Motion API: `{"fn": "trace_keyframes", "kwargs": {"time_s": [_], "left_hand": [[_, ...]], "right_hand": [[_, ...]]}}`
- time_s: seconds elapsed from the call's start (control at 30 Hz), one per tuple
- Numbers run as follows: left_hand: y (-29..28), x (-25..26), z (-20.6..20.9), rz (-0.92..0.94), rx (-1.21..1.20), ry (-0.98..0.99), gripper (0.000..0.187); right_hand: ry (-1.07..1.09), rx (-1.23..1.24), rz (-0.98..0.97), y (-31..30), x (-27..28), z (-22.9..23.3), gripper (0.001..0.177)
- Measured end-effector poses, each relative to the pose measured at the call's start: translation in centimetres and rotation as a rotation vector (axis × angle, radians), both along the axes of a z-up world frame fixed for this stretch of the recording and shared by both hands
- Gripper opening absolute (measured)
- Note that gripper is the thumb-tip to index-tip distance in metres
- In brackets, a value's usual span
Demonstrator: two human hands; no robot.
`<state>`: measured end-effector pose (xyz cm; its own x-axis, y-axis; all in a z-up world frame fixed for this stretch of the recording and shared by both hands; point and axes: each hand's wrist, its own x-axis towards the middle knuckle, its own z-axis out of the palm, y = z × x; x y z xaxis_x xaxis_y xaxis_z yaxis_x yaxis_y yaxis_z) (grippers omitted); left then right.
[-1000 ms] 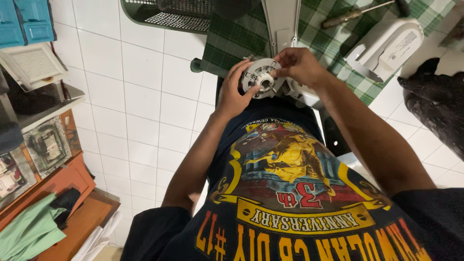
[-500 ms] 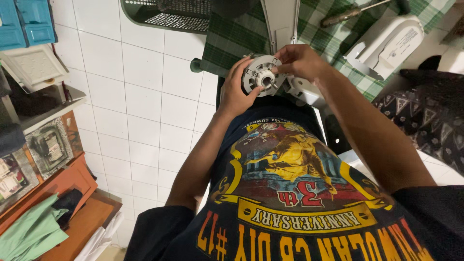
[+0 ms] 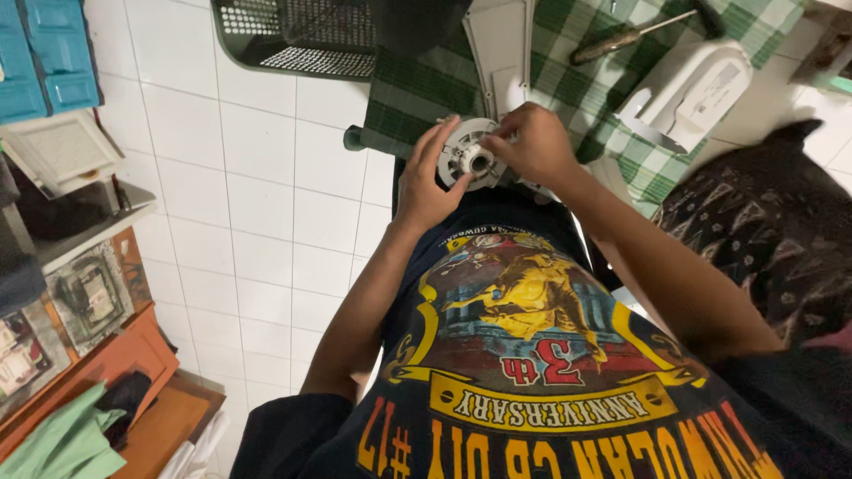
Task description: The person assembles a disassembled electric fan on a table. They attach the motor to the fan housing, connect the fan blade hub, and secure the components using a screwdriver.
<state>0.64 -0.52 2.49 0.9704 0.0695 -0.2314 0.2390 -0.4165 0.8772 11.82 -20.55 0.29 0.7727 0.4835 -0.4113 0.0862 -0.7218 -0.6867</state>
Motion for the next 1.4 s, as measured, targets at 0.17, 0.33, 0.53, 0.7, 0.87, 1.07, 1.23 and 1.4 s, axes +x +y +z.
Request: {"fn": "trace_keyframes", "kwargs": {"time_s": [0.17,0.33,0.53,0.7,0.87,1.07,1.23,1.4], "left_hand": [[0.1,0.2,0.2,-0.030,0.028,-0.006,0.080],[0.1,0.4,0.5,-0.005,-0.024,-0.007,0.081],[0.2,0.6,0.8,-0.012,-0.008,0.036,0.081],[0.3,0.5,0.6,-0.027,-0.005,0.016,0.080],[0.2,0.5,0.5,-0.016,-0.027,0.023,0.079],[0.0,0.7,0.7,0.001,-0.031,0.074,0.078],[-0.1,0.9,0.6,-0.019,-0.012,0.148,0.078],[-0.3,1.1,0.5,-0.027,-0.007,0.134,0.078]], "right_hand": [[0.086,-0.164,-0.058,1.7,0.3,0.7,0.027],[0.062,-0.137,-0.076,2.3,0.6,1.1,0.023],[0.115,-0.070,-0.052,1.7,2.0,1.7,0.018],[0.122,-0.036,-0.291,-3.4,6.4,-2.7,0.014],[-0.440,-0.232,-0.372,-13.8,13.5,-11.7,0.014],[-0.521,-0.235,-0.332,-17.3,16.0,-17.7,0.006],[-0.600,-0.302,-0.249,-12.5,14.4,-15.4,0.015],[-0.648,-0.325,-0.341,-11.6,13.6,-15.3,0.011]]}}
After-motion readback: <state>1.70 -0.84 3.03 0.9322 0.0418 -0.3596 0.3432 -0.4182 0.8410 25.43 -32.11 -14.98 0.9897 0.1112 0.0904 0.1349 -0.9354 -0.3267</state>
